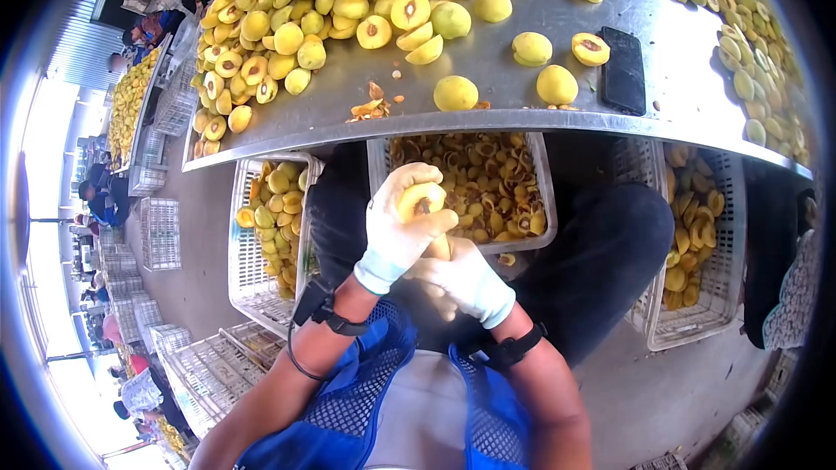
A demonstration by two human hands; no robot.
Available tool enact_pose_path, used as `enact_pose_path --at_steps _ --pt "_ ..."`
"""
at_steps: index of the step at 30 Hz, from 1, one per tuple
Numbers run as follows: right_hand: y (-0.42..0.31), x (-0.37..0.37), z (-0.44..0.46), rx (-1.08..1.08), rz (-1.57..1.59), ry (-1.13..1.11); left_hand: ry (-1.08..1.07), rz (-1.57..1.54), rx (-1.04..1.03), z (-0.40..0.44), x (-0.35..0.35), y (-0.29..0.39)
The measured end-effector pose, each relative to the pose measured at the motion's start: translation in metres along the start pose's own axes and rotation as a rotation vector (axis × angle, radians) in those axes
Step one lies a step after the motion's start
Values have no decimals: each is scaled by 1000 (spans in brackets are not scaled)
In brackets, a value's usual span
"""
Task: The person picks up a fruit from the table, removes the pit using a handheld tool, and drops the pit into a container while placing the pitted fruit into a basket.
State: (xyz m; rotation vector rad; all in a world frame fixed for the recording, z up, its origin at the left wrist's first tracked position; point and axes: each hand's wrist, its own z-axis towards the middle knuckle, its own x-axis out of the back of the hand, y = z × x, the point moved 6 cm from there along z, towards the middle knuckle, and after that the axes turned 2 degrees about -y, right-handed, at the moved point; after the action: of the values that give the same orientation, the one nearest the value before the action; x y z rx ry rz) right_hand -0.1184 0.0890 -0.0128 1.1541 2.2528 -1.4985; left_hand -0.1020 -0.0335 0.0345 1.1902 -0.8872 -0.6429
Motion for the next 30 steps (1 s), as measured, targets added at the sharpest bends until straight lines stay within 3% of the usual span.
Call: enact_pose_path --at_steps 2,5,8,11,16,22,25,27,29,30 --pt "-3 0 -4 -79 11 -48 78 -153 -21 -5 -1 -10" --pt "-4 1 -6 -98 -106 -27 64 -107 -141 -8 2 -22" --pt "-6 -2 -6 -140 -227 37 -12 -89 -8 -3 4 -13" --pt "-5 -3 -7 -185 -229 25 -120 -298 272 0 3 -34" --pt "-3 -8 -9 -181 -23 -157 -147 -668 345 -1 -3 -47" --pt "4 -13 -8 -226 44 -237 -275 -975 250 -4 -18 -40" --pt "1 -20 -10 -218 68 -298 -220 -1141 357 -12 -21 -42" --pt "-2 -20 -15 -228 120 -364 -91 -980 223 -1 9 -35" --pt "-4 -13 -16 -195 114 -284 174 -498 212 0 70 -27" --pt "-4 -10 -14 -179 106 -237 160 -18 -2 3 106 -12"
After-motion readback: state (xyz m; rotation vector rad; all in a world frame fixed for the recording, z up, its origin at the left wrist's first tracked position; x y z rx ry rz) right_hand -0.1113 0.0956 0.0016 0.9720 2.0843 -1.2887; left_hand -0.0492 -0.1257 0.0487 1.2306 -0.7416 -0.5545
